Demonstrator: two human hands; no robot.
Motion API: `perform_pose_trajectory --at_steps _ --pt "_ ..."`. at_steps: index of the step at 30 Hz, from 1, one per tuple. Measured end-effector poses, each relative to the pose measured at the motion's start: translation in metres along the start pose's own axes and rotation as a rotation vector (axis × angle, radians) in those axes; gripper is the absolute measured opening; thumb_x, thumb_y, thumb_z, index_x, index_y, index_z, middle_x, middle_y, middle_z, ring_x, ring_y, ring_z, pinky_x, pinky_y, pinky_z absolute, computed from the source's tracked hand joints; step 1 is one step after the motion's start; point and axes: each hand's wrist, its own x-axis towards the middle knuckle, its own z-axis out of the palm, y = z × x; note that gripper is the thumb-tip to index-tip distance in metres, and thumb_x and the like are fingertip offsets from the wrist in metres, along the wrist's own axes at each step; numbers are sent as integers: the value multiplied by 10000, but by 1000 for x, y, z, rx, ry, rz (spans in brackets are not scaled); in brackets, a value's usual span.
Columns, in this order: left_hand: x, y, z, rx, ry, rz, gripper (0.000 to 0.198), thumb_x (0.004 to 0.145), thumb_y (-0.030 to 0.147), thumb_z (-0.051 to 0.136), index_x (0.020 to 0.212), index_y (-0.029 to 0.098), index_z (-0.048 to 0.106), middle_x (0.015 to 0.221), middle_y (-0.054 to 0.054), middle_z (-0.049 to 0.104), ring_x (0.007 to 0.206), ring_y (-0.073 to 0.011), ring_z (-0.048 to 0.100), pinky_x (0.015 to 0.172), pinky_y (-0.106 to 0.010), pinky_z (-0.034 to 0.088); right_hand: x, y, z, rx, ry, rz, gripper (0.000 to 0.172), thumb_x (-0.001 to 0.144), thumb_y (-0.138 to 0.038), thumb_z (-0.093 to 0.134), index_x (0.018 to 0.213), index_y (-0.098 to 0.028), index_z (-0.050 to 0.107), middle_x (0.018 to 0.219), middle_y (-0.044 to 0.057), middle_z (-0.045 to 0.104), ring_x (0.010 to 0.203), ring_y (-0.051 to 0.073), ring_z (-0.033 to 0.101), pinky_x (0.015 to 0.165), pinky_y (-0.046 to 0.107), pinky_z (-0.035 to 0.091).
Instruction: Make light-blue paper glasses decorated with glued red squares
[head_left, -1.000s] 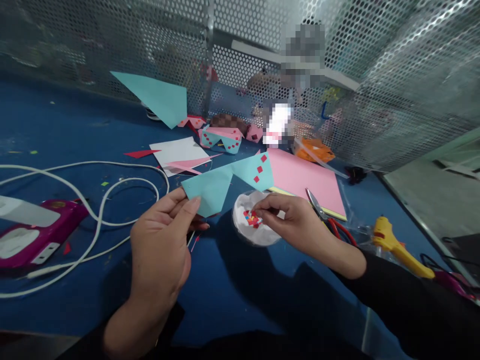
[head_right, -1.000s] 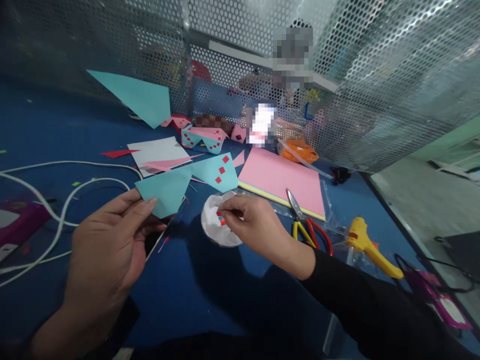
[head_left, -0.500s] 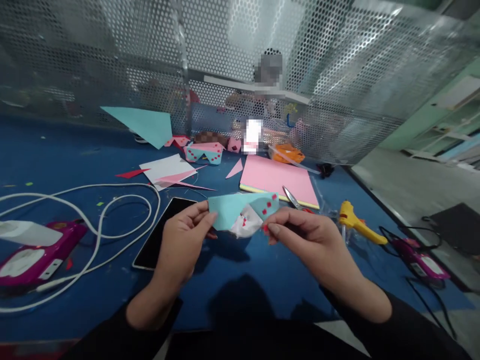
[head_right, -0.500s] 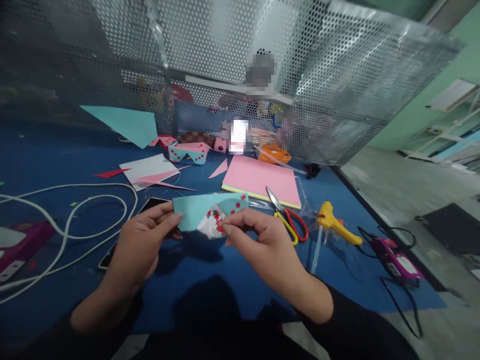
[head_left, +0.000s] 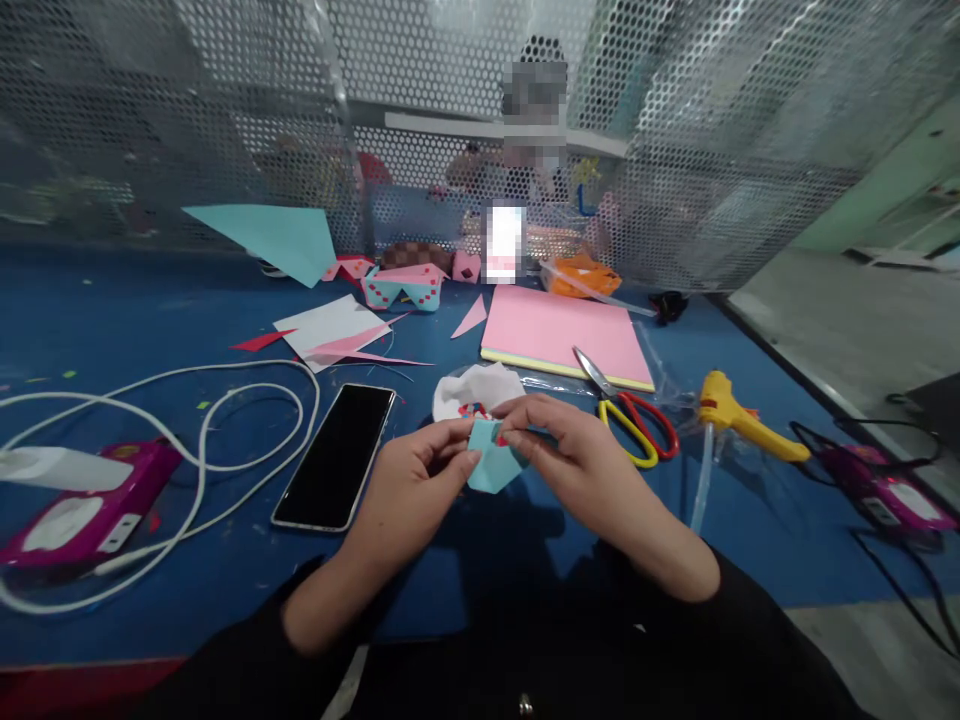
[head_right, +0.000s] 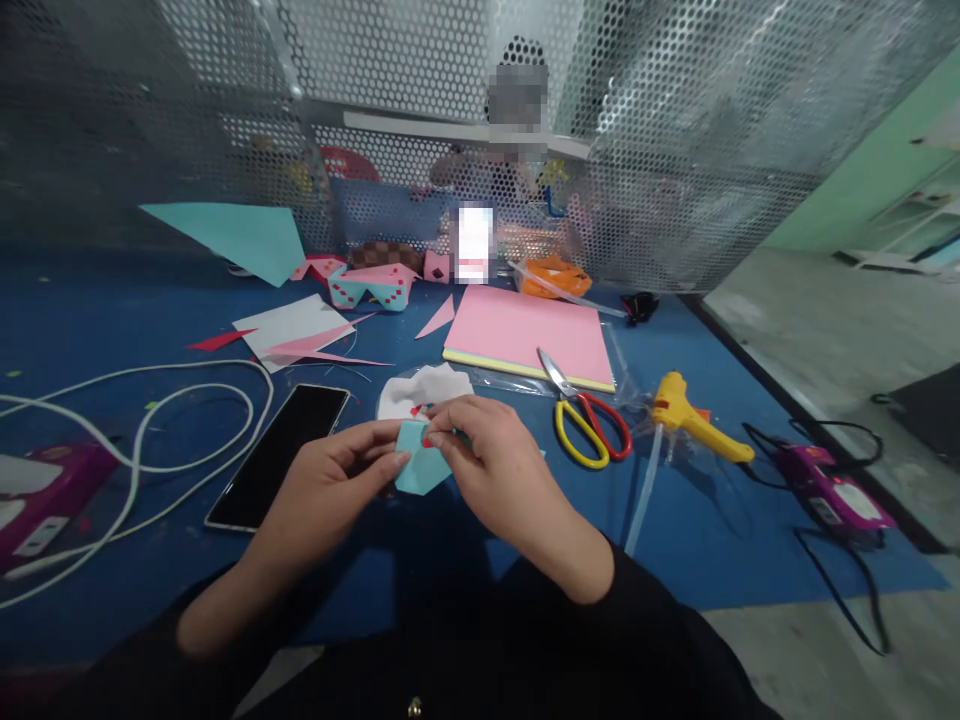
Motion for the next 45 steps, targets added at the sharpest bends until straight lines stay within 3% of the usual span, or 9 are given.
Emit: perform_pose_trajectory --at_steps 5,9,12,14,17,23,32,45 --pt "1 -3 0 -44 -27 -87 389 835 246 674 1210 160 621 750 -8 752 646 -117 634 602 -203 468 3 6 3 -14 -49 86 130 918 -214 538 842 -216 644 859 30 701 844 196 623 773 343 457" --pt "0 -6 0 -80 53 -76 291 783 239 724 1032 217 575 861 -9 769 712 -135 686 650 -227 516 2 10 6 12 2 122 143 928 -252 548 842 -219 656 851 24 694 838 190 624 764 341 454" --pt "-1 -5 1 24 112 -26 150 752 232 744 808 204 607 1019 -33 768 718 -127 688 653 -228 527 0 12 7 18 33 116 137 933 -244 555 843 -219 655 868 20 700 883 193 634 811 359 458" --pt "-2 -3 2 78 71 -10 63 764 225 729 744 192 680 972 -35 780 729 -135 696 664 -226 533 -3 13 8 13 58 94 129 936 -229 560 853 -218 658 876 16 703 895 189 641 850 372 460" --pt "-1 -1 3 107 38 8 64 771 201 725 781 205 787 828 -19 799 769 -153 719 724 -225 549 -5 12 11 17 88 55 124 938 -203 567 866 -218 667 893 13 709 911 181 655 902 389 465" --pt "-1 -1 3 67 150 -38 69 746 225 773 790 242 824 797 7 810 724 -138 723 682 -192 551 -8 8 17 20 178 -22 126 932 -187 598 892 -227 710 1116 45 712 1100 197 650 971 405 473" --pt "-1 -5 1 17 150 -43 60 736 244 783 781 249 823 774 17 806 693 -123 703 662 -179 532 -11 11 25 -124 248 -158 121 908 -149 632 928 -220 727 1128 69 716 1098 206 660 1007 461 468" --pt "-2 -4 1 75 171 -30 85 769 275 760 778 197 794 751 -7 769 682 -135 653 644 -215 502 -11 9 21 -156 312 -153 128 930 -160 611 994 -228 700 1134 62 708 1097 207 653 980 450 486"
